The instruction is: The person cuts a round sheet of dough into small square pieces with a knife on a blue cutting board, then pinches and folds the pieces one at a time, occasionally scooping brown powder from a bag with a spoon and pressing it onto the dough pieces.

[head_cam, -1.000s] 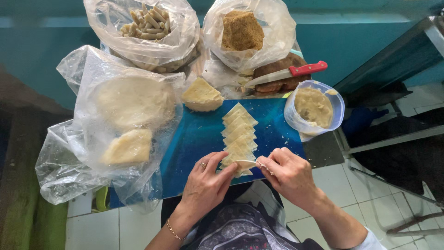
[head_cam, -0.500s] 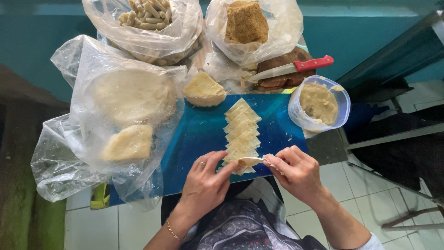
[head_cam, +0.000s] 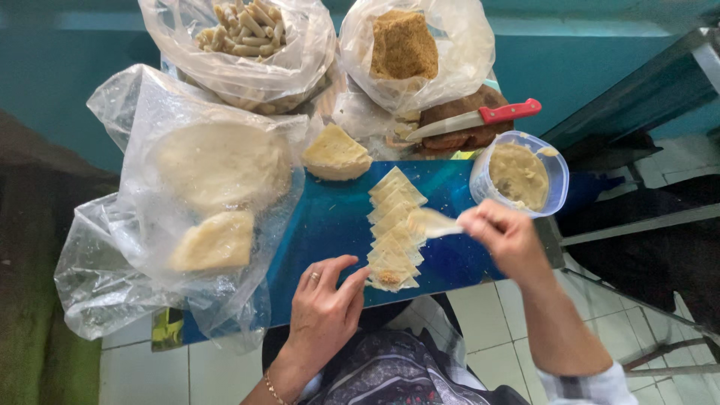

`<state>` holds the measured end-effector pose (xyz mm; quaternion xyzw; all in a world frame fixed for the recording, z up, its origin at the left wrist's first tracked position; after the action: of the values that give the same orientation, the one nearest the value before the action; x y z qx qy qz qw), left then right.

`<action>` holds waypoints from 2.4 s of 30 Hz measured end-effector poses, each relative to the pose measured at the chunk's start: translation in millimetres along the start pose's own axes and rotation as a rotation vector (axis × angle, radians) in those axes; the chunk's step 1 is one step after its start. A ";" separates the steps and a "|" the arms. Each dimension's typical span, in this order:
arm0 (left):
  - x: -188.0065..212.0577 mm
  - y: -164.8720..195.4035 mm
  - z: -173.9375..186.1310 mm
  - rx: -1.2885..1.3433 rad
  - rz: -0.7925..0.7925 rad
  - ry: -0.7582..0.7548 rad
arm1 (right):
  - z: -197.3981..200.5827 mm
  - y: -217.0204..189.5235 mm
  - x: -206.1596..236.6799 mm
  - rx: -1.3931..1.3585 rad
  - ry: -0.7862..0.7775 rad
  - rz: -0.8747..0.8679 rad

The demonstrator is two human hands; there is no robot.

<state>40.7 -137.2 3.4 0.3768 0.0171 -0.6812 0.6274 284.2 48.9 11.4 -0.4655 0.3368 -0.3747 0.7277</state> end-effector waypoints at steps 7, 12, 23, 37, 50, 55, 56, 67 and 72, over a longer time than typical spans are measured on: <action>0.8 -8.7 4.1 -0.079 0.057 -0.002 | 28.4 -17.6 -167.1 0.340 0.390 0.263; -1.8 -17.6 -1.2 -0.072 0.107 -0.032 | -43.3 -34.9 -259.8 1.175 0.418 0.625; -2.3 -8.3 -9.1 -0.036 0.117 -0.024 | -69.9 -53.6 4.7 0.458 -0.087 0.148; 3.7 28.8 -10.8 0.079 0.073 0.034 | -77.4 -17.4 88.8 0.313 0.111 0.182; -1.5 19.5 -17.1 0.132 -0.051 -0.052 | -93.1 -20.8 78.9 0.136 0.089 0.272; -7.9 14.8 -24.1 0.113 -0.103 -0.137 | -94.5 -26.4 73.9 0.210 0.012 0.342; -9.2 15.2 -26.2 0.107 -0.107 -0.150 | -96.1 -27.2 73.2 0.260 0.003 0.379; -14.3 10.1 -30.7 0.214 0.065 -0.081 | -101.2 -23.1 63.4 0.296 -0.077 0.401; -15.5 11.7 -29.9 0.164 0.084 -0.032 | -101.7 -24.6 62.2 0.349 -0.018 0.408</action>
<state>64.5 -111.8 -4.4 0.4163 -0.0644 -0.6593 0.6228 223.8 -54.9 -9.0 -0.2588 0.3472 -0.2685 0.8604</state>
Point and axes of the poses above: each hand's wrist, its own x-axis away from the middle knuckle, its own z-axis out of the back of the hand, y = z × x, the point moved 4 cm from there along -x, towards the middle knuckle, and after that the axes turned 7 degrees about -x, right-handed, at the moved point
